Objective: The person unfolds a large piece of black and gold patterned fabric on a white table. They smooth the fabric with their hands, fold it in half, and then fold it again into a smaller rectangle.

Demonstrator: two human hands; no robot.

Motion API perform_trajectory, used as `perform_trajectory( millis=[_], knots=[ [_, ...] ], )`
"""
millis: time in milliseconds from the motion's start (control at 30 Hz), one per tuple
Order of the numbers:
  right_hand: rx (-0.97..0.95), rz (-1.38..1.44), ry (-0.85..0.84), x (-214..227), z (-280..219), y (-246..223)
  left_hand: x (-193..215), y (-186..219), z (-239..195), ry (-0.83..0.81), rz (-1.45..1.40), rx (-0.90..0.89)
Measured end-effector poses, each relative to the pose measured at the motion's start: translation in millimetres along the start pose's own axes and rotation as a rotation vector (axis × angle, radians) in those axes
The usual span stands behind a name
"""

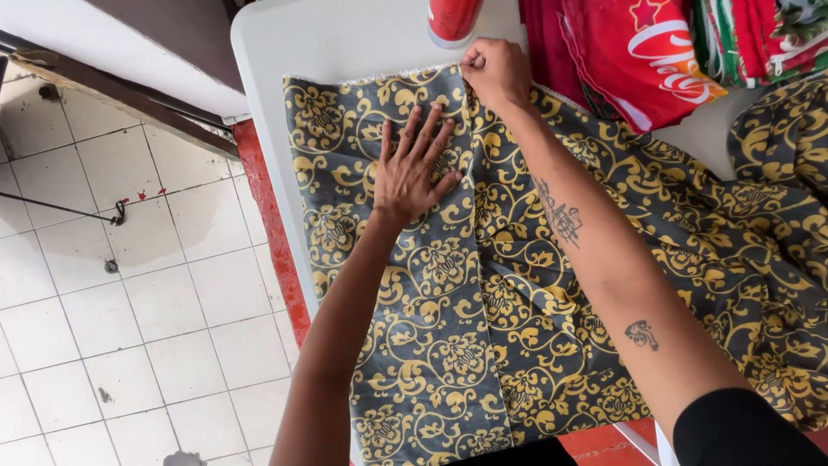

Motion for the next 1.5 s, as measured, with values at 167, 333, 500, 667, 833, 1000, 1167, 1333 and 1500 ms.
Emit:
perform_trajectory(
  millis=[167, 333, 500, 667, 833, 1000, 1167, 1333, 1500],
  knots=[
    [-0.037, 0.008, 0.036, -3, 9, 5, 5, 1, -2, 0.061, -0.012, -0.023],
    [-0.074, 0.027, 0.021, -6, 12, 10, 8, 4, -8, 0.029, 0.008, -0.042],
    [-0.002, 0.024, 0.056, 1, 2, -3, 9, -1, 1, 0.029, -0.002, -0.017],
    [0.043, 0.183, 0.064, 11, -13, -15, 5, -3, 5, 0.002, -0.005, 0.001],
    [0.089, 0.075, 0.158, 12, -25, -32, 6, -3, 5, 0.027, -0.012, -0.002],
    [0.267, -0.057, 0.424, 13, -65, -96, 1, -5, 6, 0.004, -0.033, -0.001],
    [0.171, -0.153, 0.054, -31, -81, -95, -2, -5, 4, 0.134, 0.009, -0.019],
    [0.156, -0.214, -0.080, -34, -75, -80, 3, -5, 3, 0.093, -0.074, -0.021],
    [0.154, -0.367, -0.171, -35, -65, -72, 14, -35, -5, 0.273, -0.358, 0.037]
  ],
)
Point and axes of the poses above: each hand's wrist, its own z-axis towards the middle knuckle, its own x-axis out of the back of the hand, y = z × x, the point moved 7 cm from there along z, towards the middle knuckle, and after that the axes turned 8 degrees about -y, right-handed, at the moved point
